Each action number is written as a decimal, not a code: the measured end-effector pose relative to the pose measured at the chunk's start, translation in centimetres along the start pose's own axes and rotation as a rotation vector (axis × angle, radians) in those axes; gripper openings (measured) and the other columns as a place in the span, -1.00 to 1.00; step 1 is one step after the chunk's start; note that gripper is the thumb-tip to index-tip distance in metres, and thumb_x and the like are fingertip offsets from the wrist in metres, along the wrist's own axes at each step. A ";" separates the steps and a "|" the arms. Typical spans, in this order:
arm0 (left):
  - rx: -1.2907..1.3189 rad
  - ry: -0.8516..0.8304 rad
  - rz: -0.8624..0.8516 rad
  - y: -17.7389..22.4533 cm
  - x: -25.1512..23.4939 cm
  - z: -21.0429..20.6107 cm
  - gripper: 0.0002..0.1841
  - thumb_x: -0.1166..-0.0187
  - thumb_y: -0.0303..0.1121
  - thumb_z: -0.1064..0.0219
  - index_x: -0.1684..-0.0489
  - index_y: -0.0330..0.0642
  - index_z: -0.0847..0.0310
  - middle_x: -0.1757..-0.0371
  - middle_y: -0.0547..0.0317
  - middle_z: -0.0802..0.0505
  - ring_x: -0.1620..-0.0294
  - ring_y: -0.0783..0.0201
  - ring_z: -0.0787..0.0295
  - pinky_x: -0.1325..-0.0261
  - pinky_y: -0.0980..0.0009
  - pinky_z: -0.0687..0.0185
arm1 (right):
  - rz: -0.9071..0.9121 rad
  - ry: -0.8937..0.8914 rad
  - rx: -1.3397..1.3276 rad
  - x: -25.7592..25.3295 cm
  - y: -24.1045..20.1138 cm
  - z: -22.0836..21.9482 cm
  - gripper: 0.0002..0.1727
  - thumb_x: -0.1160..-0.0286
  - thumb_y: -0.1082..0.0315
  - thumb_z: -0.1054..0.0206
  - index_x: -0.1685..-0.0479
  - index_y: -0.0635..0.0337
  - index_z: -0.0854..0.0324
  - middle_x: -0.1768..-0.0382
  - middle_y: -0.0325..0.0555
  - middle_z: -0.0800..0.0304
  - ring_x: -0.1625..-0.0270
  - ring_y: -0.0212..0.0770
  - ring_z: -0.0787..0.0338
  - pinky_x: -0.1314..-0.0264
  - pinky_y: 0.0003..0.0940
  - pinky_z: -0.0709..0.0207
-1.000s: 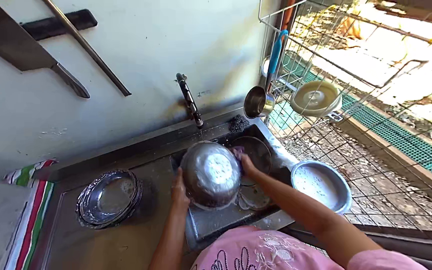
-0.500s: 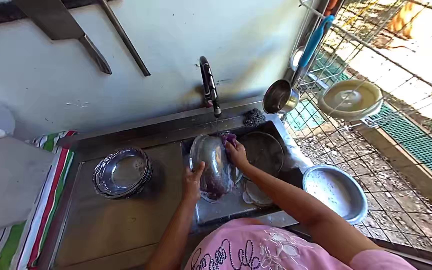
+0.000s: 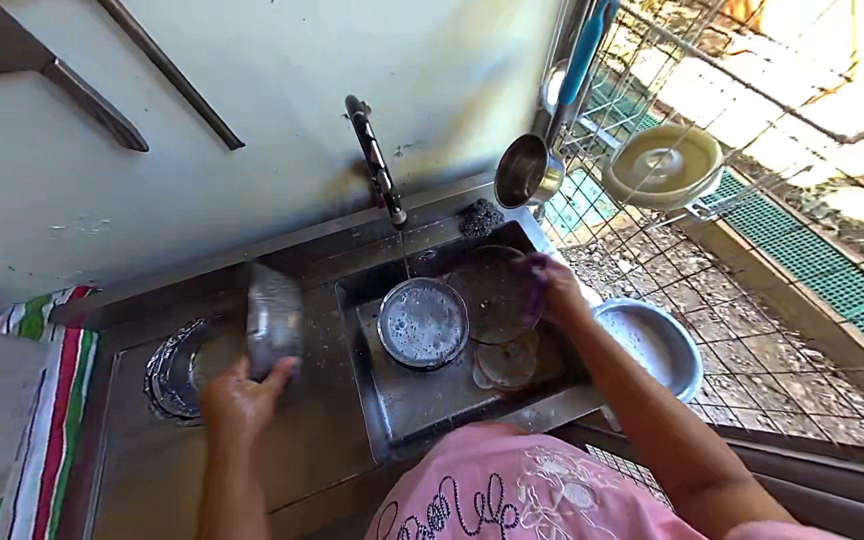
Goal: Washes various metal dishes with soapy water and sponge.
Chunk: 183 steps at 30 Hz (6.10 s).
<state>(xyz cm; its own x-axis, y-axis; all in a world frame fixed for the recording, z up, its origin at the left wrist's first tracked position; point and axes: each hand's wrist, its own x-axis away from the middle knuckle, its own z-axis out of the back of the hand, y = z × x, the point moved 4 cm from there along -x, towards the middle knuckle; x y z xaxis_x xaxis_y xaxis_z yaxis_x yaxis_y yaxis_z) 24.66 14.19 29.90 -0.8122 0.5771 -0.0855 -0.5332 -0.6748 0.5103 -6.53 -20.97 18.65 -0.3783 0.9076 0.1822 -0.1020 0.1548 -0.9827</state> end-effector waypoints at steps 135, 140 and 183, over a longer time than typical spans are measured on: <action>1.297 -0.700 0.516 9.8 6.5 -28.7 -0.46 -0.93 -0.14 0.27 -0.79 -0.22 -0.04 -0.53 -0.15 -0.56 -0.41 0.14 -0.59 -0.43 0.17 -0.55 | 0.348 -0.766 0.950 2.4 9.9 -8.3 -0.01 -0.60 -0.19 -0.27 -0.81 0.40 -0.12 -0.88 0.37 0.17 -0.92 0.37 0.23 -0.91 0.27 0.34; 1.177 -0.761 0.559 8.1 1.8 -26.7 -0.25 -0.83 0.23 0.45 -0.61 -0.17 -0.30 -0.21 -0.11 -0.75 -0.10 0.11 -0.74 -0.11 0.10 -0.70 | 0.240 -1.048 0.590 7.8 4.7 -10.8 -0.12 -0.10 0.57 -0.57 -0.60 0.56 -0.34 -0.48 0.55 -0.49 -0.53 0.37 -0.54 -0.64 0.21 -0.30; 1.172 -0.140 0.656 8.7 2.2 -21.2 -0.48 -0.93 -0.14 0.16 -0.56 -0.41 -0.35 -0.43 -0.28 -0.62 -0.36 0.04 -0.61 -0.42 0.05 -0.52 | 0.880 -0.046 0.502 8.9 4.6 -10.0 -0.63 -0.36 0.22 -0.38 -0.05 0.22 -0.88 -0.24 0.33 -0.81 -0.38 0.42 -0.71 -0.46 0.31 -0.51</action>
<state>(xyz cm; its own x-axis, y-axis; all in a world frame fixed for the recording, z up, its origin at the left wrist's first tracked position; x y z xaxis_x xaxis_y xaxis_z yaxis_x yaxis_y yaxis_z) 13.25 -0.17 16.03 -0.7690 0.3916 0.5053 0.5122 -0.0956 0.8535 -1.13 -8.25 15.37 -0.5390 0.6027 -0.5884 -0.1409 -0.7533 -0.6425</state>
